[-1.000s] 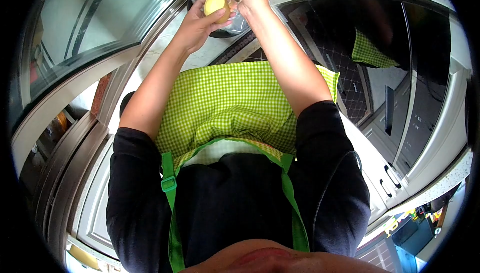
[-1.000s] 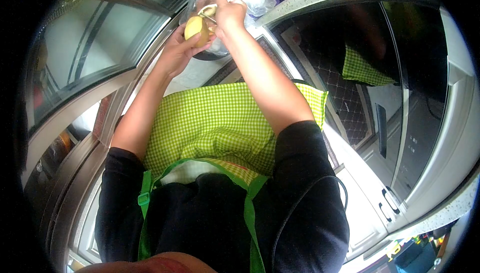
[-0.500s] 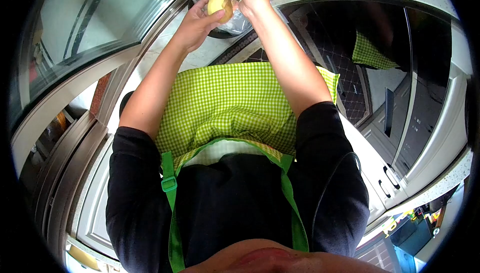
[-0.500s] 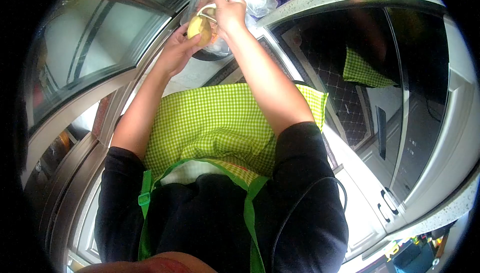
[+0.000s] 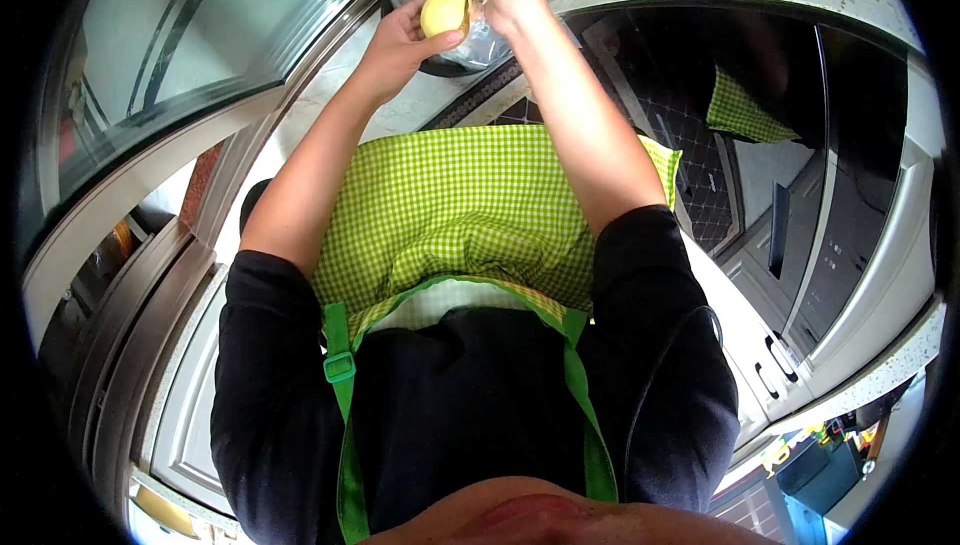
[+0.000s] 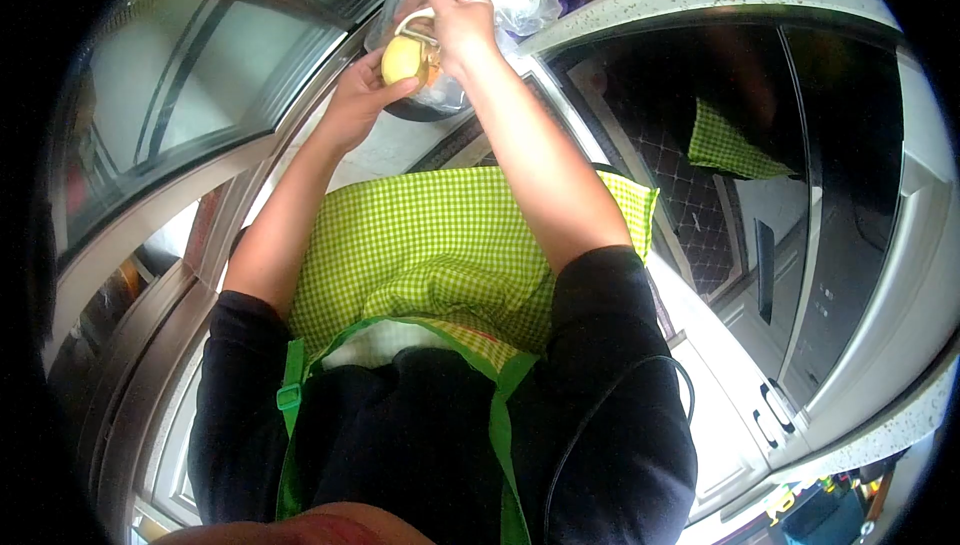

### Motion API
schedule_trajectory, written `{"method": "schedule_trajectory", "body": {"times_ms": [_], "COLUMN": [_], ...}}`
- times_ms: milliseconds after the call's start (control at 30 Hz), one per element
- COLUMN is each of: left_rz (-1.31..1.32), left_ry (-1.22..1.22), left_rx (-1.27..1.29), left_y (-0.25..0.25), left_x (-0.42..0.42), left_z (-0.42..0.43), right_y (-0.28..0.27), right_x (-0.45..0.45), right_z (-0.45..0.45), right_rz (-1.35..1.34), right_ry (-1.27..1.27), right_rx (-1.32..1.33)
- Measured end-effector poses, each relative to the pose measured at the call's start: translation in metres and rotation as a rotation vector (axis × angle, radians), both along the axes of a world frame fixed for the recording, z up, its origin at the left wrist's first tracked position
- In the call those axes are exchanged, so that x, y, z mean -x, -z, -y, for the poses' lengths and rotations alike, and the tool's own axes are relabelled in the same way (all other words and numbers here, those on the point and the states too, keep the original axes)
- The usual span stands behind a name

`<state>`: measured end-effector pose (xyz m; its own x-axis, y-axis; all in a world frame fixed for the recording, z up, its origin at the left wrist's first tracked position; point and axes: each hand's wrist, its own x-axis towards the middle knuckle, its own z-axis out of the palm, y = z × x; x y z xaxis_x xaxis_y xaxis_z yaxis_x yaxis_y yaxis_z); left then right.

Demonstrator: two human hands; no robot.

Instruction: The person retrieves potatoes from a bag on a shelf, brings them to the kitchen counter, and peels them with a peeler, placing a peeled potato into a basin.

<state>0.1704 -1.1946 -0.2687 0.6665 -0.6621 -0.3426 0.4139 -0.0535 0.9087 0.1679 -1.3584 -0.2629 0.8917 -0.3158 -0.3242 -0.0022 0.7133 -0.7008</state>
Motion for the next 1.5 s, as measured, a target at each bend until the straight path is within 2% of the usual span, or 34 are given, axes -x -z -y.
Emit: {"method": "schedule_trajectory", "body": {"times_ms": [233, 367, 533, 600, 767, 833, 867, 933, 1000, 1167, 1367, 1433, 1500], "left_rz": [0.029, 0.101, 0.183, 0.280, 0.403, 0.411, 0.499, 0.588, 0.684, 0.711, 0.852, 0.852, 0.885], "left_ry": [0.024, 0.002, -0.043, -0.098, -0.088, -0.100, -0.115, -0.133, -0.131, -0.125, -0.121, -0.104, -0.135], "left_rx": [0.002, -0.020, -0.036, 0.062, -0.013, -0.034, -0.092, -0.153, -0.232, -0.271, -0.285, -0.282, -0.248], "left_y": [0.006, 0.010, 0.007, 0.010, 0.011, 0.016, 0.017, 0.022, 0.024, 0.025, 0.014, 0.012, 0.011], "left_x": [0.001, 0.005, 0.011, 0.013, 0.015, 0.013, 0.012, 0.010, 0.007, 0.008, 0.012, 0.013, 0.014], "left_z": [-0.001, 0.000, 0.004, 0.007, 0.008, 0.006, 0.005, 0.003, 0.002, 0.002, 0.002, 0.002, 0.003], "right_y": [-0.003, 0.000, 0.013, 0.022, 0.039, 0.009, 0.006, 0.003, 0.000, -0.001, 0.007, 0.006, 0.027], "right_x": [0.000, 0.001, -0.003, -0.004, -0.009, -0.002, 0.000, 0.001, 0.001, 0.001, -0.002, -0.002, -0.007], "right_z": [-0.003, -0.003, 0.000, -0.001, 0.002, 0.005, 0.004, 0.002, -0.003, -0.005, -0.005, -0.004, -0.004], "right_rz": [-0.019, -0.014, -0.116, -0.134, -0.239, -0.135, -0.135, -0.014, -0.012, -0.007, -0.074, -0.221, -0.178], "right_ry": [-0.038, 0.005, 0.051, 0.100, 0.224, 0.141, 0.139, -0.041, -0.031, -0.038, 0.040, 0.119, 0.130], "right_rx": [0.149, 0.119, -0.179, -0.229, -0.373, -0.227, -0.226, 0.010, 0.049, 0.114, -0.128, -0.256, -0.287]}}
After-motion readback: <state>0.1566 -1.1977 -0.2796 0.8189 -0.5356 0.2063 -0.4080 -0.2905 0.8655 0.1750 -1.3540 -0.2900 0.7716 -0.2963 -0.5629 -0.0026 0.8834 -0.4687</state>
